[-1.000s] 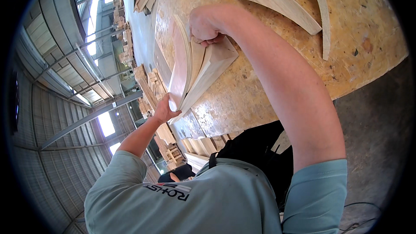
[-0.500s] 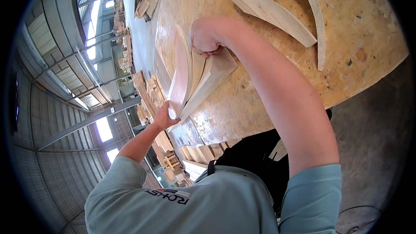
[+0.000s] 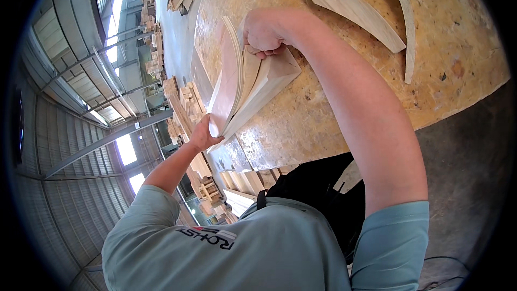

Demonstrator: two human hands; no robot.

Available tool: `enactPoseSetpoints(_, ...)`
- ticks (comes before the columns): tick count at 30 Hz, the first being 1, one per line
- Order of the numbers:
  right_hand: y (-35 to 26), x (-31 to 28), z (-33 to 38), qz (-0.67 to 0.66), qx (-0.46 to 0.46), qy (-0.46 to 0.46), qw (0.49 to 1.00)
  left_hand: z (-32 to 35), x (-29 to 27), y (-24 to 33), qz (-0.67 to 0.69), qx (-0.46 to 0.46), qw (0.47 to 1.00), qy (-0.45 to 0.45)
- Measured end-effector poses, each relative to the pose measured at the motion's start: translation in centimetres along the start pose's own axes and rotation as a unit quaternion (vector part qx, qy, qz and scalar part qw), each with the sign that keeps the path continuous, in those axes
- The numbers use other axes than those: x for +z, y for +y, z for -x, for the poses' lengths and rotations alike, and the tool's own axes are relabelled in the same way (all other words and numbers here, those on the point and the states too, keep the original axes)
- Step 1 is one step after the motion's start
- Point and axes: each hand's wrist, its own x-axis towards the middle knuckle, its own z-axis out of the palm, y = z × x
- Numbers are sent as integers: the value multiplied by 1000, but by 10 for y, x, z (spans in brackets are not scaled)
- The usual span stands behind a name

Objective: The person positions small curved wood pieces against a template and then uses a bandsaw to trim the edges of the pieces.

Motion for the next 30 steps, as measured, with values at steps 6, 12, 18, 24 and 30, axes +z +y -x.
enactPoseSetpoints(6, -2, 1, 4, -31, -1, 7, 1000, 0, 1, 0, 14, 4, 1000, 2)
enactPoseSetpoints(12, -1, -1, 2, 51, -11, 4, 999, 0, -2, 2, 17, 0, 1000, -2)
enactPoseSetpoints(18, -4, 0, 6, 43, -19, 10, 999, 0, 1, 0, 8, 26, 1000, 4)
enactPoseSetpoints(24, 3, 2, -2, 56, -16, 12, 998, 0, 6, -3, -10, 25, 1000, 16)
enactPoseSetpoints(30, 7, 3, -10, 62, -12, 8, 998, -2, 5, -5, -6, 28, 1000, 7)
